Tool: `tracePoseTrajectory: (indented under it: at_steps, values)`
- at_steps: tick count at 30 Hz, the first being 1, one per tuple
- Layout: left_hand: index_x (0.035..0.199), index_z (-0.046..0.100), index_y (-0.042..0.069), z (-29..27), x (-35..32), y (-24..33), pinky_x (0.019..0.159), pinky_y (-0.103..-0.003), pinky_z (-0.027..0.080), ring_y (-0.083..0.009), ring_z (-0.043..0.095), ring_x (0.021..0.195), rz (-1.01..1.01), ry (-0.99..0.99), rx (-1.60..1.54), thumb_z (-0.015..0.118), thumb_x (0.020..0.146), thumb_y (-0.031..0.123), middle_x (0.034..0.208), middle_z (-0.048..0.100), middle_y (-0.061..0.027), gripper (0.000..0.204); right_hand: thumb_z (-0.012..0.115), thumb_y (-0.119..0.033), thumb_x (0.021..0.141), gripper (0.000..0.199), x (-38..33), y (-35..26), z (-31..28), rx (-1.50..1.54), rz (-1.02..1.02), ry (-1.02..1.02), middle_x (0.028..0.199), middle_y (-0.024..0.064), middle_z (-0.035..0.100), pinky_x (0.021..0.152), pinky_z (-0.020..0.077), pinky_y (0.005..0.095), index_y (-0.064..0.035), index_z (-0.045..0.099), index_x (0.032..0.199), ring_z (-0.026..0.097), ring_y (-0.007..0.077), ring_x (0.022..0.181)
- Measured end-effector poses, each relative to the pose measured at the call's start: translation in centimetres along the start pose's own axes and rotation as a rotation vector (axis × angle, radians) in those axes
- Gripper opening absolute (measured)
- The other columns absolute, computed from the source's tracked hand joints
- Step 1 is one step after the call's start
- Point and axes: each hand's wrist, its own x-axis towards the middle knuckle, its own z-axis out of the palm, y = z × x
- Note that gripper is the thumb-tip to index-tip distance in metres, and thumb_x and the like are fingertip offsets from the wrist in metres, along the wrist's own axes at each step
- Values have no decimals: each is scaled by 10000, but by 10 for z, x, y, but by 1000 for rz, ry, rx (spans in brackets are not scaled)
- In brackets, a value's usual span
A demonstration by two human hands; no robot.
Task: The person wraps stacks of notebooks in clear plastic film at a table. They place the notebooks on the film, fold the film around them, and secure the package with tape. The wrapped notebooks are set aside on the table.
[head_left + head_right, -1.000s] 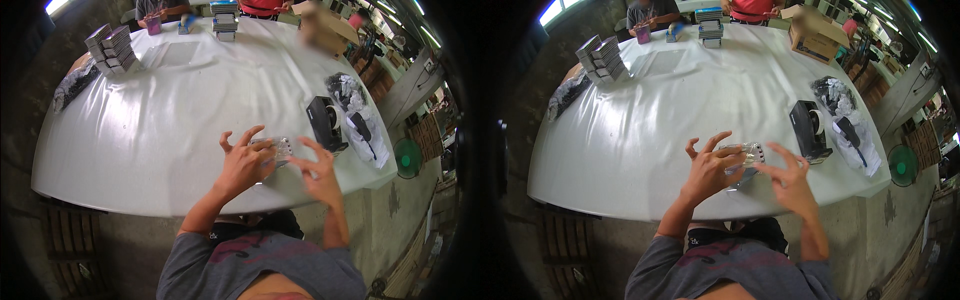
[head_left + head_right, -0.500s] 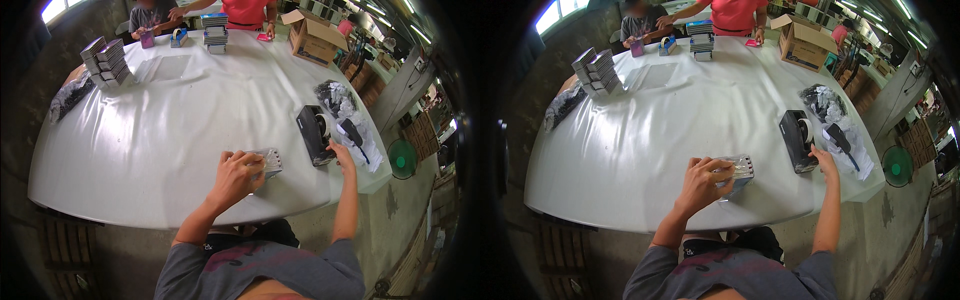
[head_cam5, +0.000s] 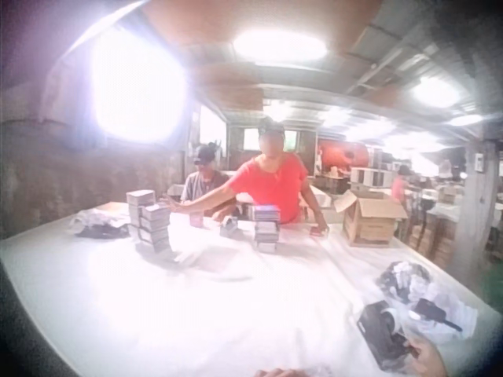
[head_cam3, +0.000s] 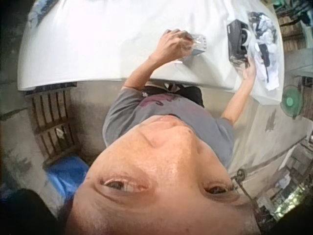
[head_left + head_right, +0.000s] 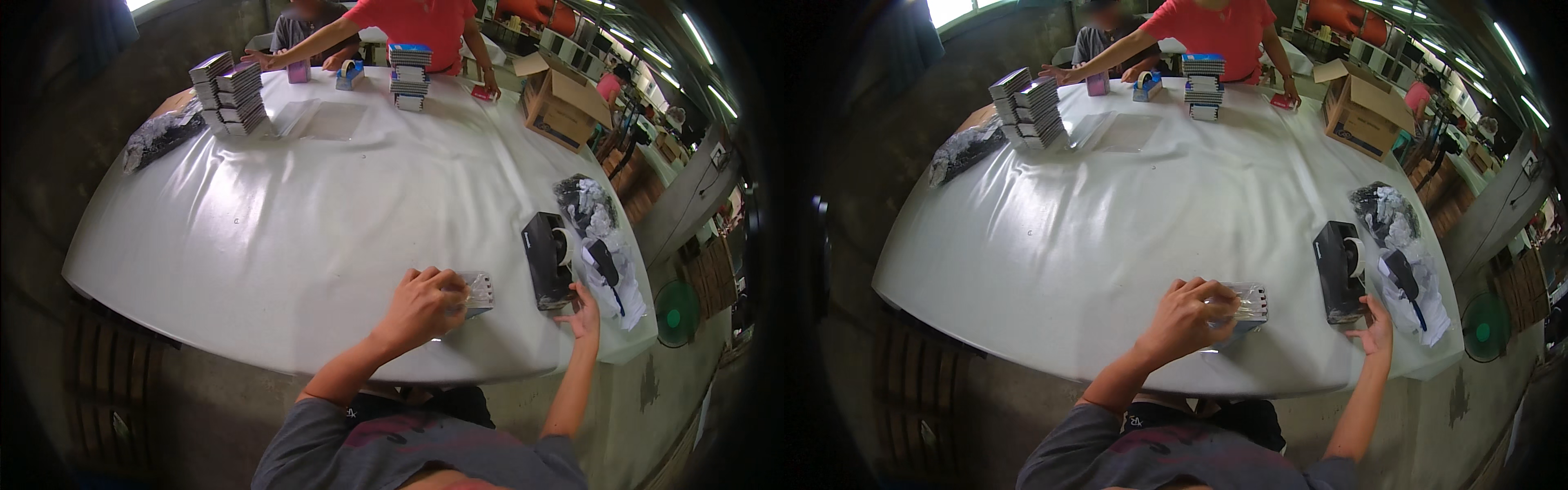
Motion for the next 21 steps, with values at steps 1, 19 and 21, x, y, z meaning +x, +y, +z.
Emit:
tracePoseTrajectory:
  at_steps: [1,19,21]
  values:
    - [841,717,171,-1,0,0,699,-292,388,-116,550,809,3,-5,12,726,682,175,946,618,87,159,653,-374,829,279,2,2,-2,3,2,-6,1095,2,540,799,288,787,-126,631,957,396,221,1170]
    - [851,724,121,-6,6,9,768,-329,418,-191,586,828,-43,5,21,734,618,105,933,654,15,233,629,-198,820,379,-32,8,12,219,-104,-110,979,8,596,951,364,593,-16,565,1147,562,124,945]
    - [856,725,115,-3,8,11,771,-328,418,-193,586,826,-27,3,2,733,615,100,928,656,11,241,628,-170,813,392,-35,14,1,253,-135,-104,1106,36,576,973,373,533,26,558,1146,564,133,955]
